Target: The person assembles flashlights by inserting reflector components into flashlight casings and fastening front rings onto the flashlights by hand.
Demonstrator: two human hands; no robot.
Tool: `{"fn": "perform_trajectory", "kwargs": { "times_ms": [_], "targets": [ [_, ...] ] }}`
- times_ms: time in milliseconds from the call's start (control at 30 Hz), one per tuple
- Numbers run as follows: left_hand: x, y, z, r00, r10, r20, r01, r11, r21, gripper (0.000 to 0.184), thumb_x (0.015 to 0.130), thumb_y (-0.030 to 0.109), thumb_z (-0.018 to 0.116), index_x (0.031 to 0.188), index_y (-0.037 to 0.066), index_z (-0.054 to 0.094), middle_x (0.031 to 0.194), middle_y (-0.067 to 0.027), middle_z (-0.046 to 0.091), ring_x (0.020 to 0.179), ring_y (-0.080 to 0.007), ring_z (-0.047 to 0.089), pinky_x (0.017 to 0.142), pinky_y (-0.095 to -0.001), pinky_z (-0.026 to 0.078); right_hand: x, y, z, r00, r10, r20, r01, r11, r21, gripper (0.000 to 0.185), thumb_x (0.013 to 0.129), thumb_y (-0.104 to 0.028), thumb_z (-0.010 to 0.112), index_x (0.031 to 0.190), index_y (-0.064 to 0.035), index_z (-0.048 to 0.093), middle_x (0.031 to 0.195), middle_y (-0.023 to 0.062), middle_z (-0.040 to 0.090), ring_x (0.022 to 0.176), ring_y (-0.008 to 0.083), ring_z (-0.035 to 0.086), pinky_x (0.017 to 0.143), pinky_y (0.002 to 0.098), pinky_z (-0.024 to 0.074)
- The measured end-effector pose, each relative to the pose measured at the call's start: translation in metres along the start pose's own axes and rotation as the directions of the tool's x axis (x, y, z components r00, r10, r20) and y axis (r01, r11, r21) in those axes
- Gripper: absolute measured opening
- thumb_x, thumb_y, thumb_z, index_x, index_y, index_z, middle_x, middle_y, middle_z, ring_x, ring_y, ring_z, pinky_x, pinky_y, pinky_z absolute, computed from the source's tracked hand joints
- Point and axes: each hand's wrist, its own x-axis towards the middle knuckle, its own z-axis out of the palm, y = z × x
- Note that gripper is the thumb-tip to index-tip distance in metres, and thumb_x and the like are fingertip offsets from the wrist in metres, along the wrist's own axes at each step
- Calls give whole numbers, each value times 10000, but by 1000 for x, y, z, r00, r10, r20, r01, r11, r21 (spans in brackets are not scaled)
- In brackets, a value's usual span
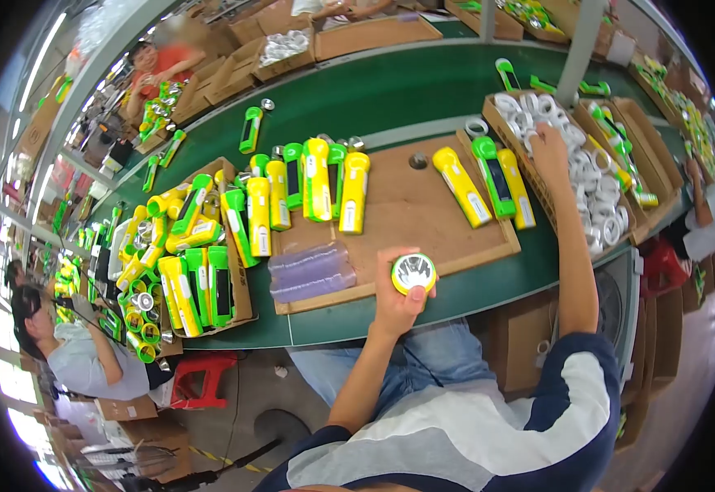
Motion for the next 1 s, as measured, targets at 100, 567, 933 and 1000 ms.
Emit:
{"fn": "perform_trajectory", "kwargs": {
  "times_ms": [100,567,933,1000],
  "targets": [
    [4,16,5,1000,-26,-9,26,999,44,509,868,274,738,1269,54,515,1040,-87,610,880,-166,619,799,-306,513,-39,-69,-6,966,-97,239,-86,751,655,114,961,-107,487,951,-46,583,1201,109,702,1014,143,574,904,306,467],
    [-13,83,-16,977,-209,44,212,931,-297,716,890,564,701,1307,46,434,999,-89,605,768,-176,643,597,-311,549,-166,-253,29,374,-871,319,-262,231,937,392,924,-167,713,1283,-61,599,1345,171,589,1221,300,599,985,436,505],
    [-15,82,-23,989,-148,6,143,940,-311,765,970,611,570,1434,95,246,1004,-86,605,709,-159,643,578,-268,544,-158,-268,14,284,-942,179,157,230,960,516,829,-157,797,1304,-20,649,1312,163,663,1202,364,616,1012,467,499],
    [-10,87,-24,989,-147,-7,137,936,-326,808,961,643,556,1458,110,207,1029,-89,599,718,-158,644,583,-276,552,-155,-269,15,284,-945,164,192,223,956,511,816,-120,800,1295,-13,655,1326,156,659,1203,357,619,1016,466,502]
  ]
}}
